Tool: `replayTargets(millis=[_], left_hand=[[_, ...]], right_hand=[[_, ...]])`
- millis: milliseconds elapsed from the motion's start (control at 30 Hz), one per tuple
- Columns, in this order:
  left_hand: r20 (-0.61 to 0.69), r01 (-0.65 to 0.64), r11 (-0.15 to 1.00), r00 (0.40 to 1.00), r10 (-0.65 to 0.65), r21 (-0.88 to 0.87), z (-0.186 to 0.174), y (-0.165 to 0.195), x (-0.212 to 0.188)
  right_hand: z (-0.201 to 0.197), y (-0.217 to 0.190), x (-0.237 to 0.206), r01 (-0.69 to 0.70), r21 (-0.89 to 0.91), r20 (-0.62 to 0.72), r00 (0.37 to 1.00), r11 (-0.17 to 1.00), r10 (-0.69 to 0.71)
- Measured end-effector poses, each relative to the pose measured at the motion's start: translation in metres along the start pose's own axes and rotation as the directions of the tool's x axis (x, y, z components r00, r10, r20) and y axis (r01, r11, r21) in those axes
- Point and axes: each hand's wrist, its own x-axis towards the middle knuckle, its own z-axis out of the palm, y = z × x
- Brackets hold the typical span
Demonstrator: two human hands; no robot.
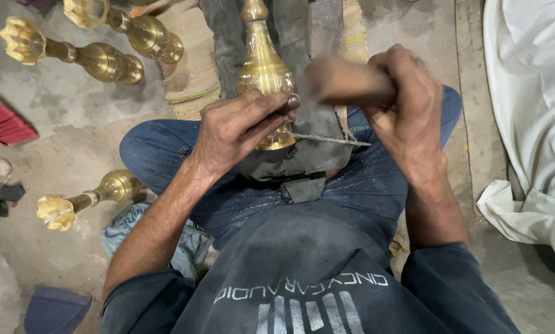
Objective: The person sits cross-legged on the floor with a brass vase lashed to a sandbag on their lap. They hold a punch against the vase's engraved surface and strike it with a wooden mallet, then use a flat file to smooth the vase, alternating between hammering and filing.
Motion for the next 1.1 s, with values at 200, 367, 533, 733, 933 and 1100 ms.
replayTargets(millis=[200,367,533,733,933,1100], left_hand=[[0.036,0.018,0.999,0.999,-0.02,0.038,0.0,-0.004,-0.006],[-0.005,-0.007,0.999,1.0,0.007,0.045,0.004,-0.007,-0.007],[-0.027,-0.005,0.999,1.0,0.006,0.033,0.003,-0.002,-0.006],[-0.007,-0.022,0.998,1.0,0.023,0.05,-0.004,0.001,-0.004],[-0.021,0.026,0.999,0.999,-0.026,0.038,0.0,0.003,0.0],[-0.026,-0.052,0.997,0.998,0.053,0.051,0.0,0.002,-0.001]], right_hand=[[-0.002,0.007,-0.007,0.073,-0.227,0.016,0.997,0.971,-0.072],[0.0,0.011,-0.012,0.088,-0.249,0.054,0.996,0.964,-0.077],[0.003,0.005,-0.009,0.035,-0.104,-0.02,0.999,0.994,-0.038],[-0.003,-0.001,-0.001,0.139,-0.31,0.004,0.989,0.941,-0.145],[-0.006,-0.006,0.003,0.113,-0.311,0.04,0.994,0.944,-0.106],[-0.007,-0.002,-0.001,0.181,-0.405,0.074,0.983,0.896,-0.165]])
